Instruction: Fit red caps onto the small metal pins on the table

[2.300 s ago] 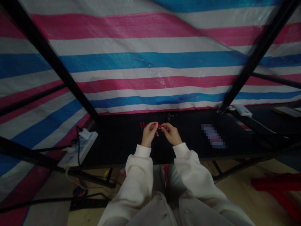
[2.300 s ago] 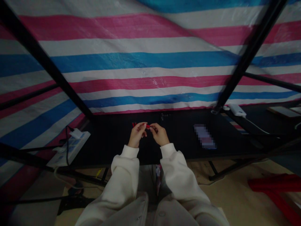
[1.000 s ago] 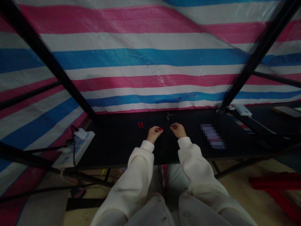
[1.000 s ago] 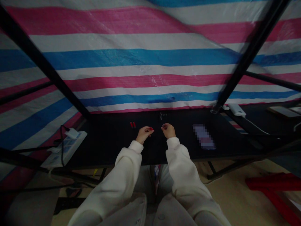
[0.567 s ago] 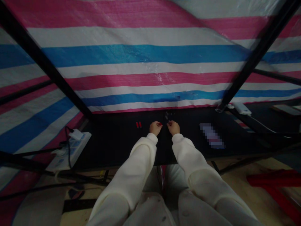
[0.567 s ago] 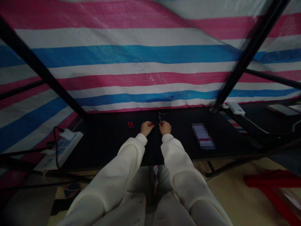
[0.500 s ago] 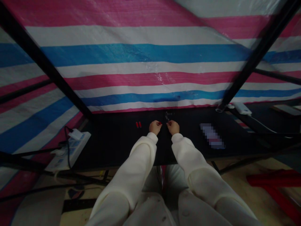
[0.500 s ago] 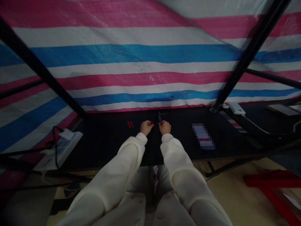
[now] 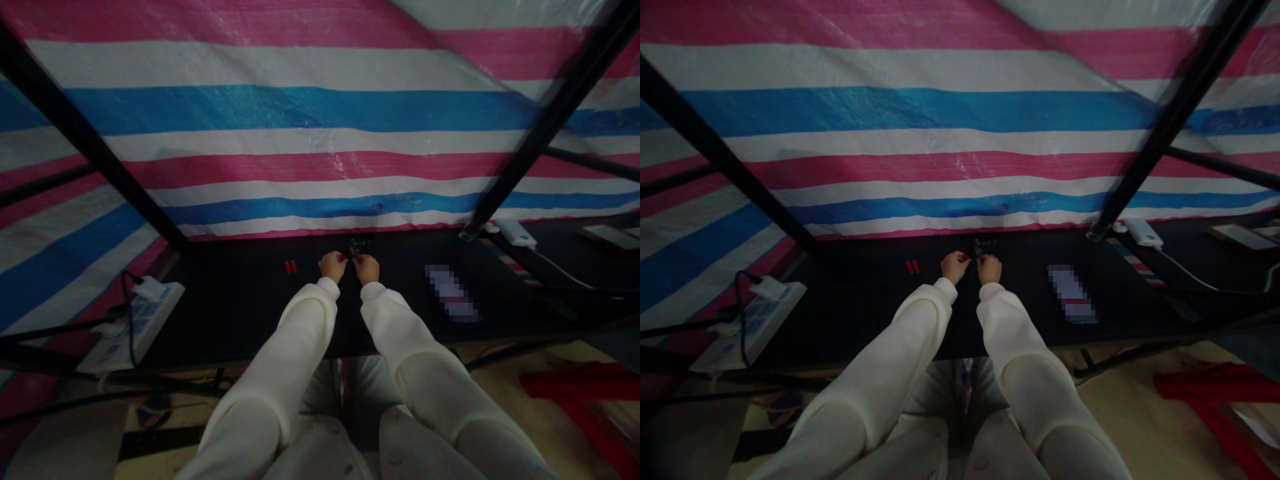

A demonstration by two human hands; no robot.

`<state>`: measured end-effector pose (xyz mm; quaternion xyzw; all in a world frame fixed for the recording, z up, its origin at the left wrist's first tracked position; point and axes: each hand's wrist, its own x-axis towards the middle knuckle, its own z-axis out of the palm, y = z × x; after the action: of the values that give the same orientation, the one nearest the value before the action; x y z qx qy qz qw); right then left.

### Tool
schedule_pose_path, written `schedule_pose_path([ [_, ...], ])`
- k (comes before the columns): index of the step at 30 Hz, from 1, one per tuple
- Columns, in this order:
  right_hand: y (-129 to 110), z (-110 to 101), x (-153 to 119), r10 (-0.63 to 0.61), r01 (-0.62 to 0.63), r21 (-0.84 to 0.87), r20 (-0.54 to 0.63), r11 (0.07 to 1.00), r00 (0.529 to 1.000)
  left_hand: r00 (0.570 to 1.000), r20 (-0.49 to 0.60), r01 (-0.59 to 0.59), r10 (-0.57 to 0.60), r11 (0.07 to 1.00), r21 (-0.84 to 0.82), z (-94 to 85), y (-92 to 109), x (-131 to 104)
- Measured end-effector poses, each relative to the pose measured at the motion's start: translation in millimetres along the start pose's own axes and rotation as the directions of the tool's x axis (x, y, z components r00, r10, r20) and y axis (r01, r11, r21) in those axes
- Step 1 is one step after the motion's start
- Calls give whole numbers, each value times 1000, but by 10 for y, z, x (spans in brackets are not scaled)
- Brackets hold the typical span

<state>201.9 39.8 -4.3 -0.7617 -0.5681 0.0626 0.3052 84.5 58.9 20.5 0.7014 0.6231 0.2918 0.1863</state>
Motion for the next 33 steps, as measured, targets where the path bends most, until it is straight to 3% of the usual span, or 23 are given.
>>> schedule_pose_path([
  [13, -7, -8, -4, -11, 11, 4, 1, 1000, 1000, 998, 61, 10, -17, 993, 115, 56, 74, 67],
  [18, 0, -7, -5, -2, 2, -2, -8, 1000, 1000, 998, 57, -17, 7, 986, 168, -19, 60, -9],
  [22, 8, 1, -16, 3, -3, -7, -15, 1000, 1000, 987, 111, -132, 113, 974, 185, -237, -24, -218],
  [26, -12, -17, -68, 3, -3, -29, -12, 1000, 1000, 980, 156, -165, 124, 944, 284, -576, -156, -475],
  [29, -40, -41, -130, 25, -25, -43, -6, 999, 1000, 984, 144, -154, 107, 915, 372, -829, -252, -607],
  [33, -72, -91, -212, 96, -96, -40, 17, 995, 995, 993, 116, -55, -1, 876, 478, -1077, -336, -663],
])
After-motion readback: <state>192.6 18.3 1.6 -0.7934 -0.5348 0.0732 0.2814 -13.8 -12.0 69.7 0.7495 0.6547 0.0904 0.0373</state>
